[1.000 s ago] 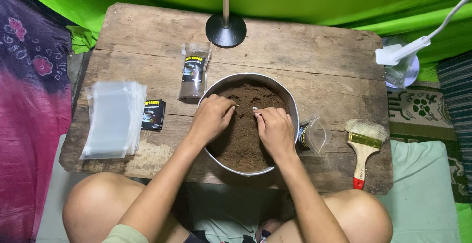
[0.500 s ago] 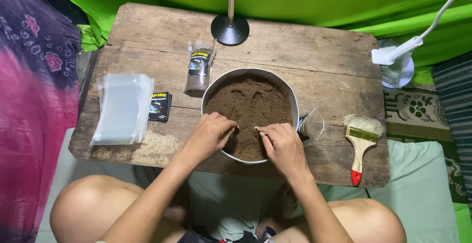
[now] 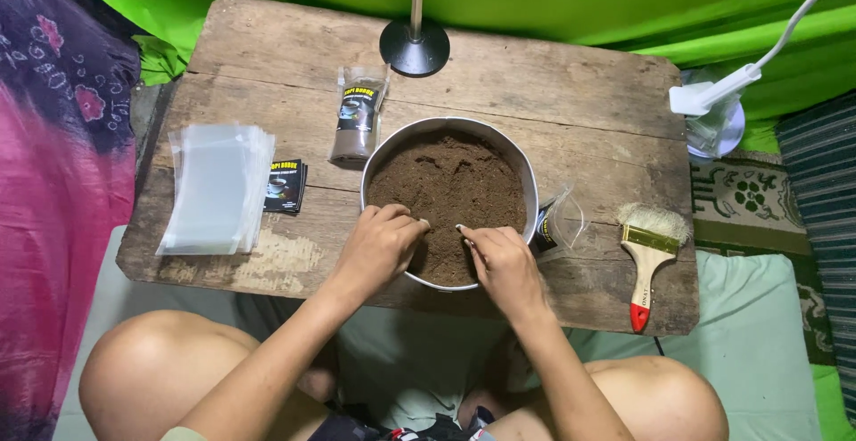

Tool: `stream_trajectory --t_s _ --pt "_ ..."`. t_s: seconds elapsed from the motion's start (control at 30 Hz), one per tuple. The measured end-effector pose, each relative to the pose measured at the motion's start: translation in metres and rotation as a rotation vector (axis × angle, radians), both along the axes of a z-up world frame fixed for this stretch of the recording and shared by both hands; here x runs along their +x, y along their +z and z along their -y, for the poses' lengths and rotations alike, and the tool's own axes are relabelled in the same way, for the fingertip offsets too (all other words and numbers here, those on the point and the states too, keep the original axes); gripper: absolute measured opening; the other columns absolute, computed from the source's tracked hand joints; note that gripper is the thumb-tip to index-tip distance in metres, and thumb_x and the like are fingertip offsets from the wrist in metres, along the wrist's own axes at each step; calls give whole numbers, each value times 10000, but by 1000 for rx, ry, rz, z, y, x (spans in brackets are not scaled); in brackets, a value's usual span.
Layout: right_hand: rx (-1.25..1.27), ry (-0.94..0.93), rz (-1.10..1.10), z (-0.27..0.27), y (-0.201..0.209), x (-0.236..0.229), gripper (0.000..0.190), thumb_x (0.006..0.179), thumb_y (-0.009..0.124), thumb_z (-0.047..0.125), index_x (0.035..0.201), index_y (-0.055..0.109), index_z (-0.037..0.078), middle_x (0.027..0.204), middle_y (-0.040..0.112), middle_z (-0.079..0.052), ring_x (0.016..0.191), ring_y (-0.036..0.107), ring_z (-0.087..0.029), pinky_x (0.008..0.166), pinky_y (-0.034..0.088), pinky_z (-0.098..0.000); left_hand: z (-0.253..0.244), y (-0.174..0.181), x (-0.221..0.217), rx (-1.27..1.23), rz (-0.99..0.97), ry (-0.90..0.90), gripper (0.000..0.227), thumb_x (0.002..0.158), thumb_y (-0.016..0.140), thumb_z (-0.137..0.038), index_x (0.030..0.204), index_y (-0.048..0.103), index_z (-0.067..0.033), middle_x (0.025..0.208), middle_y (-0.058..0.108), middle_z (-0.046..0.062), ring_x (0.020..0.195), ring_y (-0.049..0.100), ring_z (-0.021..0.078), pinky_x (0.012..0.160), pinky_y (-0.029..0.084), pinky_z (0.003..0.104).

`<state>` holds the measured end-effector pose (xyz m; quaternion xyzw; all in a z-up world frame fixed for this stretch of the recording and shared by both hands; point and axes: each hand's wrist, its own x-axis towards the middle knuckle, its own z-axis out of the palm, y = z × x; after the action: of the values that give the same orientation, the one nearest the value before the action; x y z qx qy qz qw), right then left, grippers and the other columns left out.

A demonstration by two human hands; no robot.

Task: Manually sorting through coffee grounds in a bowl to remove small white impurities using hands and a small spoon.

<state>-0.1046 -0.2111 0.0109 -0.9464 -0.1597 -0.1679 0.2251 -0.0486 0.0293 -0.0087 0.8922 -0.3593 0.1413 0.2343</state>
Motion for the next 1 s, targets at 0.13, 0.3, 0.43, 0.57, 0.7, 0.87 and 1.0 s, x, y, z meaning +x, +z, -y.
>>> stream_trajectory --t_s 0.13,0.3,0.43,0.57,0.7,0.87,1.0 --pt "28 -31 11 -3 2 13 191 912 723 124 1075 799 190 937 775 14 894 718 -197 799 572 -321 7 -10 14 -6 -11 78 192 917 653 -235 1088 740 -242 944 759 -60 1060 656 160 813 447 332" --pt "53 -22 14 -6 -5 29 202 897 730 98 1068 798 182 947 777 19 894 721 -196 799 573 -331 15 -2 25 -71 -48 139 213 909 685 -271 1118 724 -265 942 746 -91 1030 659 135 823 425 329" --pt "57 -26 0 -7 -4 39 199 904 724 100 1078 793 169 948 775 7 903 722 -200 802 570 -336 22 -2 37 -59 -121 158 185 919 678 -283 1089 743 -251 927 759 -69 1016 669 152 810 425 340" --pt "91 -37 9 -6 2 50 181 934 705 112 1084 794 161 943 774 -7 886 719 -224 784 573 -350 23 13 60 -187 -210 158 139 919 680 -219 1027 763 -194 880 730 15 911 670 249 774 501 364" --pt "135 -58 5 -7 6 57 174 951 699 127 1092 793 166 950 775 -13 890 718 -238 791 571 -359 23 14 80 -247 -205 230 104 943 652 -163 979 744 -132 797 672 89 831 671 308 745 535 405" --pt "135 -49 7 -8 12 58 164 945 703 129 1079 793 157 929 765 -28 881 713 -250 784 566 -375 38 -14 79 -244 -521 207 164 946 608 -228 928 742 -136 802 699 131 857 693 374 742 549 474" --pt "128 -45 39 -10 24 51 164 925 718 131 1064 795 174 908 757 -7 873 706 -231 792 552 -358 29 8 77 -376 -752 291 195 941 598 -256 945 768 -160 832 734 143 901 708 394 771 541 486"
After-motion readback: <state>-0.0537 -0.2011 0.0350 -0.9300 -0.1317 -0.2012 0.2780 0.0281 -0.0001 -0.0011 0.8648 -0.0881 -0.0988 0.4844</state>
